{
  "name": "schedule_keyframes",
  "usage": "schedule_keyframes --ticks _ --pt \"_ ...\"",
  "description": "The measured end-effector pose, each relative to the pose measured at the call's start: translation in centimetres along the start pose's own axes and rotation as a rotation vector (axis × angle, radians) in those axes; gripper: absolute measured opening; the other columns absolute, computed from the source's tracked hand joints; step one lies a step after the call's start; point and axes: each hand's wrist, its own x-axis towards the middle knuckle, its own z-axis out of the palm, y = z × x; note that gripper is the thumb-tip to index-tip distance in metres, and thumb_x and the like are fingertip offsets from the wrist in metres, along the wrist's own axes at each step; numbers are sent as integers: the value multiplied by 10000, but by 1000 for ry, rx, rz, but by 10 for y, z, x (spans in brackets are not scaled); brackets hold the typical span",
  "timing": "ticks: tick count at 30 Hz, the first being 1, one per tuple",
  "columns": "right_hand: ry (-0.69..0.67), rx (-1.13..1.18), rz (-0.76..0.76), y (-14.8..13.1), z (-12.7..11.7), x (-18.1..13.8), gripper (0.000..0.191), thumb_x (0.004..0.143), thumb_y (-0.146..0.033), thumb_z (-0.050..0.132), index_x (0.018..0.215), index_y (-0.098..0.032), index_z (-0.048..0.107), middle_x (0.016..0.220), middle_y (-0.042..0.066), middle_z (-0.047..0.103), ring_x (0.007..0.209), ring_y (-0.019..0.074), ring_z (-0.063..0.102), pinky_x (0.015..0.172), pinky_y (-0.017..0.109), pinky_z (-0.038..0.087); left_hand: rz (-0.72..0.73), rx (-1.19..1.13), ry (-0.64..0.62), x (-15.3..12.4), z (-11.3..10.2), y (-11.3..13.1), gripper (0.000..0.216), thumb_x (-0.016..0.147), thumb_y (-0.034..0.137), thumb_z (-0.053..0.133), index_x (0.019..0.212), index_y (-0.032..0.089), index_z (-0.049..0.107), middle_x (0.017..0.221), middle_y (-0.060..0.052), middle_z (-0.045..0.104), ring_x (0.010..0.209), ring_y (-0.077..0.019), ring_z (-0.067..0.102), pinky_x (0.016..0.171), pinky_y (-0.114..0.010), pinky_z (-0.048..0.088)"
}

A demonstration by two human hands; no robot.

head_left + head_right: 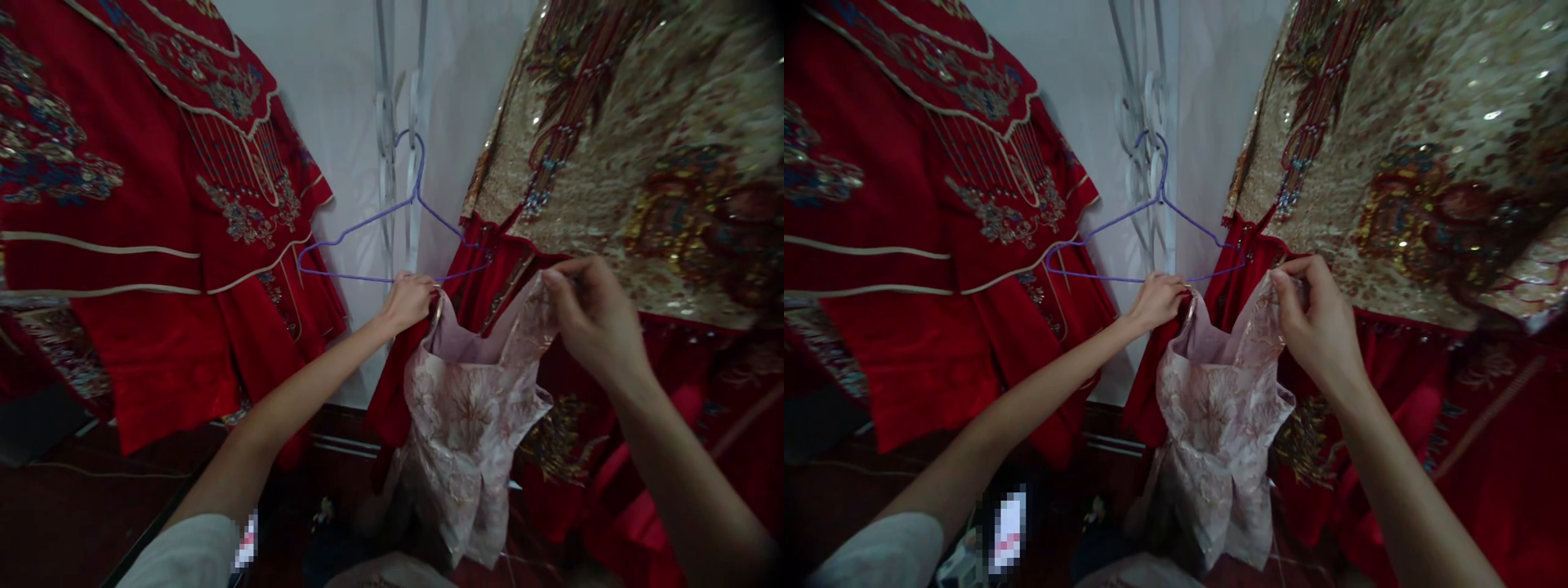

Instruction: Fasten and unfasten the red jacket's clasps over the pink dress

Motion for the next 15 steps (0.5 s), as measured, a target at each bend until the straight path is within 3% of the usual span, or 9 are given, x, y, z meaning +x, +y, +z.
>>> schedule_keyframes --ticks 3,8,15 --pt "54 -89 22 22 2 4 129 861 -346 513 879 -220 522 718 -11 539 607 128 478 565 252 354 81 -132 -17 -11 -8 0 211 854 173 493 928 189 689 1039 -36 697 981 -183 624 894 -354 435" --pt "213 -204 135 61 14 13 99 832 -286 506 878 -203 536 825 50 607 739 184 555 684 302 408 183 -314 12 -33 -23 -2 179 865 216 519 907 201 693 1019 -7 708 953 -143 632 864 -304 437" --pt "187 -232 105 68 17 20 92 813 -272 503 857 -200 537 832 64 622 762 195 568 710 303 421 208 -366 10 -39 -38 -4 178 863 233 532 884 201 705 998 -16 712 918 -140 645 839 -292 453"
